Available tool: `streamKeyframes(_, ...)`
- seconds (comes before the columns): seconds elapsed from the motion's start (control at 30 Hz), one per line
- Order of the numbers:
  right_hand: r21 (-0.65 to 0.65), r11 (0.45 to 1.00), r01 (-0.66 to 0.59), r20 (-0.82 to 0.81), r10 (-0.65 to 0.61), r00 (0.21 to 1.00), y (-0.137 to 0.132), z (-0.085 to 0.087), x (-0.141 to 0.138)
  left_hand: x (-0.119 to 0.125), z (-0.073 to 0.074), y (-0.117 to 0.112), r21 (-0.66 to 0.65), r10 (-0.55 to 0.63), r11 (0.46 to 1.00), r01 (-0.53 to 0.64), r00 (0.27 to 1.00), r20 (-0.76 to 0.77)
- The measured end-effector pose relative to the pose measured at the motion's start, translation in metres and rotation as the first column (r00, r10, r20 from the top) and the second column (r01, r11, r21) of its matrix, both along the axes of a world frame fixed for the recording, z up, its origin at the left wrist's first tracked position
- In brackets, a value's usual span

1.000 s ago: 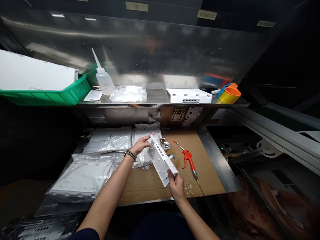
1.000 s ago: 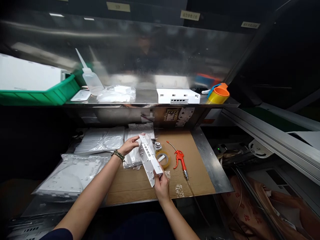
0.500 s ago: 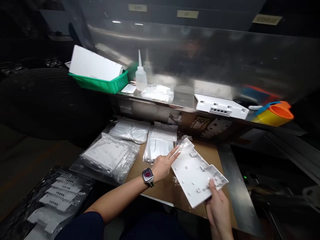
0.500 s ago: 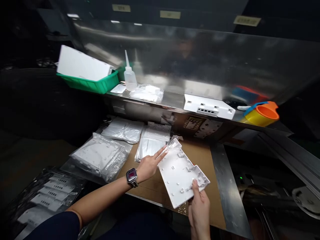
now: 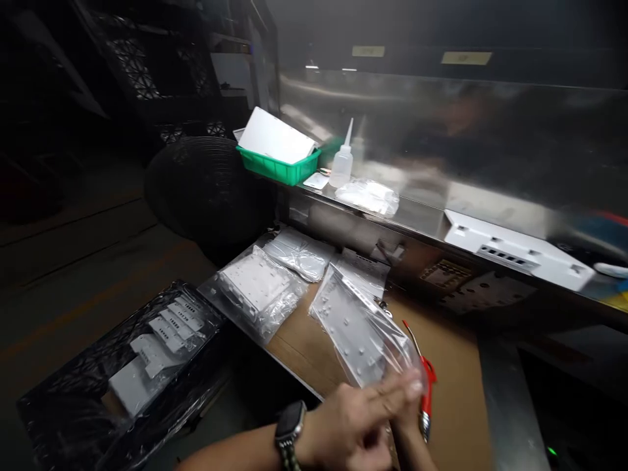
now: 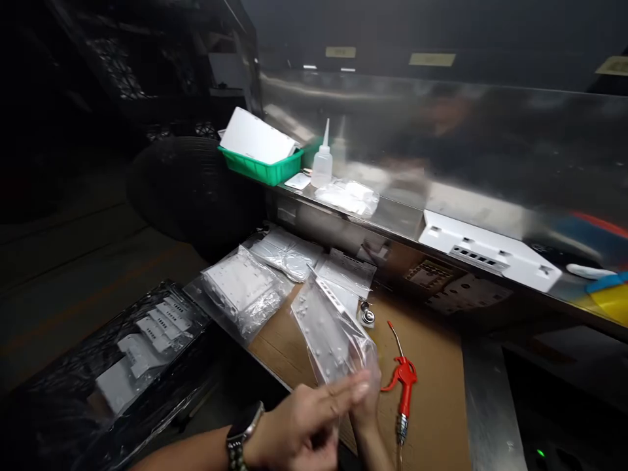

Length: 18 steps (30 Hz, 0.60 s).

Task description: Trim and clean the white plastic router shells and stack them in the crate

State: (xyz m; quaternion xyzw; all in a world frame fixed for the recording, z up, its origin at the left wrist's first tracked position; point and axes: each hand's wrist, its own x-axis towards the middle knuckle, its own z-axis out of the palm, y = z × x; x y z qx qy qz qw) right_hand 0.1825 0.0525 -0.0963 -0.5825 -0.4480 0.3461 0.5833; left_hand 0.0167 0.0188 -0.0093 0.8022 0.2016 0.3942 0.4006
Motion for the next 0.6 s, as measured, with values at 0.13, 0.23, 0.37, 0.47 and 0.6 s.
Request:
streamKeyframes(0.13,0.178,0.96,-0.218,0.149,0.193,0.97,0.074,0.016,-0.057,-0.083,-0.048,0.044,0.093,0.775,0.625,-0.775,0.631,0.046)
streamKeyframes(0.23,0.298,0.713,-0.635,0.439,0.488,0.754,0.133,0.032,-0.127,-0.144,-0.1,0.08,0.186,0.886,0.432,-0.882,0.376,-0.271)
streamKeyframes(0.37,0.222,0.37,-0.902,0.79,0.475,0.389,0.186,0.02,-0.21,-0.189,-0.161,0.084,0.19,0.879,0.4,-0.897,0.316,-0.358)
streamKeyframes(0.47,0.11,0.315,-0.943,0.893,0.385,0.233,0.202,-0.015,-0.237,-0.2,-0.183,0.06,0.197,0.888,0.378,-0.905,0.294,-0.354)
streamKeyframes(0.6,-0.045,0.293,-0.955,0.897,0.433,0.09,0.203,-0.05,-0.237,-0.205,-0.183,0.042,0.258,0.961,0.168,-0.952,0.099,-0.258)
